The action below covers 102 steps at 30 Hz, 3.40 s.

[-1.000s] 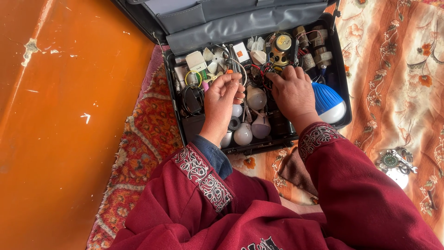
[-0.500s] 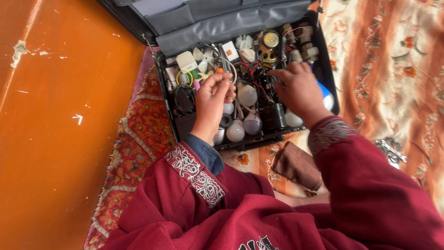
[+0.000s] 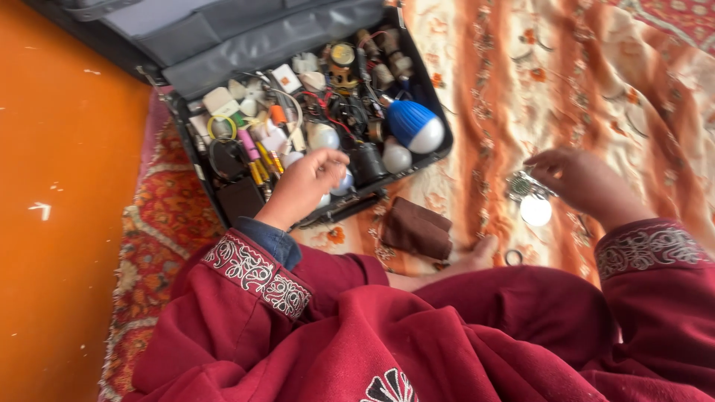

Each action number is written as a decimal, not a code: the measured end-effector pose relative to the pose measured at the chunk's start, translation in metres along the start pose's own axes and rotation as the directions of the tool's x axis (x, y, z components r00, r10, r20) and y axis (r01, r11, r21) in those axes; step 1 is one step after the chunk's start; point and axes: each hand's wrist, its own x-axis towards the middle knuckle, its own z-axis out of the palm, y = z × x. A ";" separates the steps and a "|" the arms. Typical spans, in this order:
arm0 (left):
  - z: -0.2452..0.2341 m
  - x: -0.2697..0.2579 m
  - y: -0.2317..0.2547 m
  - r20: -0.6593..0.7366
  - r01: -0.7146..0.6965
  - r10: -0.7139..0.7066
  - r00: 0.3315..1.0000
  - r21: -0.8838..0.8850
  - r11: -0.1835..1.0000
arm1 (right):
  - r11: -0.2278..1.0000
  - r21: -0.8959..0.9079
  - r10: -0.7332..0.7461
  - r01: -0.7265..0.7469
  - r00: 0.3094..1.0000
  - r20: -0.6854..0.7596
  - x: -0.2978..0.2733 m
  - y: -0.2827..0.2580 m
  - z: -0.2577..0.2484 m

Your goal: The person sits on a rug and works with small electronic components from an open case. They handle wires, connectors, and light bulbs, occasionally picking up tools like a wrench and a small knife to manipulate the parts.

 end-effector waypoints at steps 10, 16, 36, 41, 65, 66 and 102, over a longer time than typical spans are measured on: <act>0.047 -0.014 0.019 0.228 -0.307 0.219 0.949 0.500 0.810 | 0.944 -0.163 0.301 -0.285 0.950 0.084 -0.005 0.037 0.049; 0.049 -0.004 0.010 0.244 -0.382 0.294 0.924 0.559 0.736 | 0.887 -0.151 0.446 -0.436 0.894 0.042 0.013 0.051 0.064; 0.038 -0.001 0.015 0.280 -0.366 0.251 0.927 0.516 0.774 | 0.871 0.156 0.432 -0.466 0.878 0.207 0.004 0.091 0.109; 0.037 -0.005 0.017 0.283 -0.366 0.247 0.927 0.531 0.764 | 0.807 0.403 0.351 -0.432 0.899 0.260 -0.002 0.098 0.095; 0.118 -0.029 -0.019 0.230 0.293 -0.205 0.951 -0.881 0.371 | 0.866 0.500 -0.058 -0.006 0.992 0.112 -0.028 -0.147 0.080; 0.114 -0.028 -0.016 0.228 0.297 -0.222 0.948 -0.884 0.362 | 0.953 0.302 -0.048 0.010 0.992 0.120 -0.024 -0.146 0.084; 0.134 -0.011 -0.022 0.336 0.362 -0.135 0.932 -0.877 0.315 | 0.945 -0.065 -0.327 0.321 0.921 -0.210 -0.062 -0.198 0.071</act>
